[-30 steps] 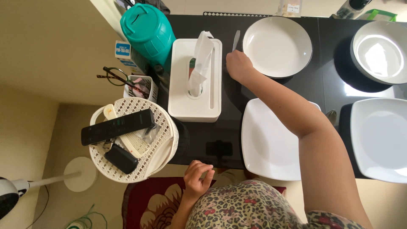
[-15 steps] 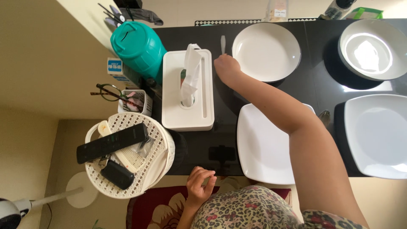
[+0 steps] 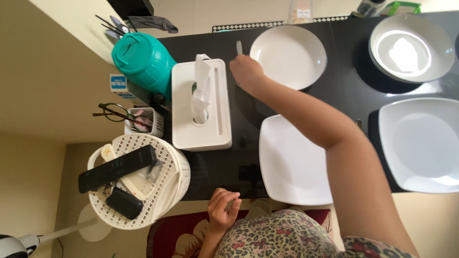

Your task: The recorder is setting the table by taking spoons from a dish rack and placing them next to plates.

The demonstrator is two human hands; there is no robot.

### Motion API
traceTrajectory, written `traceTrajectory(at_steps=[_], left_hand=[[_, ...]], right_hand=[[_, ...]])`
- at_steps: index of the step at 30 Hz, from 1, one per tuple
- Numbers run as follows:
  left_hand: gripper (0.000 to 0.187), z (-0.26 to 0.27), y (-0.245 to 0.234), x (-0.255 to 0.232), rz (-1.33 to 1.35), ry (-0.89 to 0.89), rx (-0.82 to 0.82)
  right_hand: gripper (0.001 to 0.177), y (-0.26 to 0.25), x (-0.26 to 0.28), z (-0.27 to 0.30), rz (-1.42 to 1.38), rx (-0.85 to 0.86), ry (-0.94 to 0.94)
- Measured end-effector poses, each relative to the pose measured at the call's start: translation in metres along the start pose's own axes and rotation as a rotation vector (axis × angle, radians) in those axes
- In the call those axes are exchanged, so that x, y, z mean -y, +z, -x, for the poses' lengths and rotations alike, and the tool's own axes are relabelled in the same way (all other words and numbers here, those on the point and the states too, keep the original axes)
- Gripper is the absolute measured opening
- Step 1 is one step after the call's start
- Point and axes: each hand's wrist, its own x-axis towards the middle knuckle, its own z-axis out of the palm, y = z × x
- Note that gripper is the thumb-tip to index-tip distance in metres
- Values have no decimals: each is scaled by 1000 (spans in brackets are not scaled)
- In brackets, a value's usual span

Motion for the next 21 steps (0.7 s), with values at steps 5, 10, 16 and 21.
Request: traceTrajectory(at_steps=[5, 10, 16, 21], left_hand=[[9, 2, 11, -10, -10, 66, -16], [11, 2, 35, -33, 8, 169, -53], [14, -1, 88, -96, 70, 341, -26], [22, 25, 176, -152, 173, 458, 46]], right_hand=[[11, -76, -34, 60, 21, -117, -58], [12, -160, -60, 187, 64, -9, -33], [52, -210, -91, 379, 218, 125, -47], [58, -217, -130, 539, -316, 306, 143]])
